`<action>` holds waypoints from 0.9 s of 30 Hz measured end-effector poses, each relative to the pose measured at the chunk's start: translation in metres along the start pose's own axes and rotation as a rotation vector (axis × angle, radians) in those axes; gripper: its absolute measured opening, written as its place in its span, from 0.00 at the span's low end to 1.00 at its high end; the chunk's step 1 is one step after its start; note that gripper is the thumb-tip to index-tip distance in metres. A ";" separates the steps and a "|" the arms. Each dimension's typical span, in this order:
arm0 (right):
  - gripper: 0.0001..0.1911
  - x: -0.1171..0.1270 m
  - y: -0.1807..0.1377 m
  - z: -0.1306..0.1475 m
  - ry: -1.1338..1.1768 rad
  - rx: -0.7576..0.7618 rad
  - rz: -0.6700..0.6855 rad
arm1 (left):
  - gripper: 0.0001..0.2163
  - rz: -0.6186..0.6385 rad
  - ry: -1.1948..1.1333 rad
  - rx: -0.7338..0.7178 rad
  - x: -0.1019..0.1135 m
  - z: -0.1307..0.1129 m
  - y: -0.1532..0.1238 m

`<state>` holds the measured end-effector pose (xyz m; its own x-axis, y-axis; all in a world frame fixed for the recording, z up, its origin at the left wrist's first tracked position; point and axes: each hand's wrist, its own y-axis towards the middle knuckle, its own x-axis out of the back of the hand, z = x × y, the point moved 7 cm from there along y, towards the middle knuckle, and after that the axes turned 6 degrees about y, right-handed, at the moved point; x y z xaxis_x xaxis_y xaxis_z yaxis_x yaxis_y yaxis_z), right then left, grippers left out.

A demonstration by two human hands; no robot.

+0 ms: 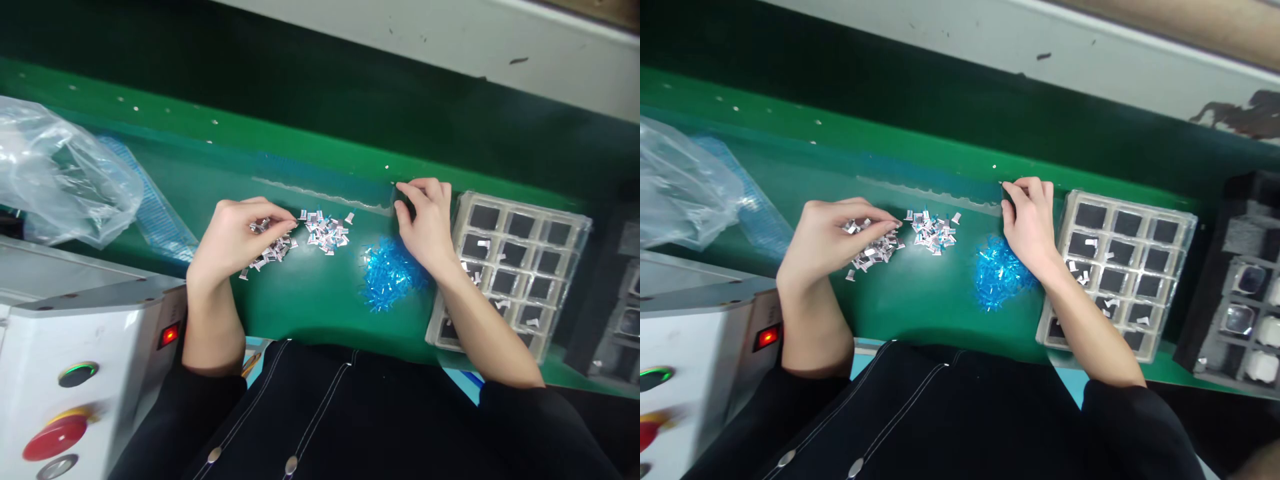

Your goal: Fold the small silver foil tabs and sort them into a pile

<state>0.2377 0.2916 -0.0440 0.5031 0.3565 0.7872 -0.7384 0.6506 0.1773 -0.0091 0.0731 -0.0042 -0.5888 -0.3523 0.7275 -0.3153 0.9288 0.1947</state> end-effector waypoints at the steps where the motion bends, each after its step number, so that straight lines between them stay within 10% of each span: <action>1: 0.19 0.000 0.000 0.000 0.000 0.003 -0.001 | 0.04 -0.020 -0.034 0.026 -0.001 -0.002 0.000; 27: 0.20 0.000 0.002 -0.002 -0.014 0.017 -0.039 | 0.10 0.068 -0.532 0.083 -0.053 -0.029 0.002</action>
<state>0.2371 0.2944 -0.0448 0.5255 0.3213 0.7878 -0.7259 0.6523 0.2181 0.0434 0.0967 -0.0231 -0.8987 -0.3210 0.2989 -0.3082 0.9470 0.0904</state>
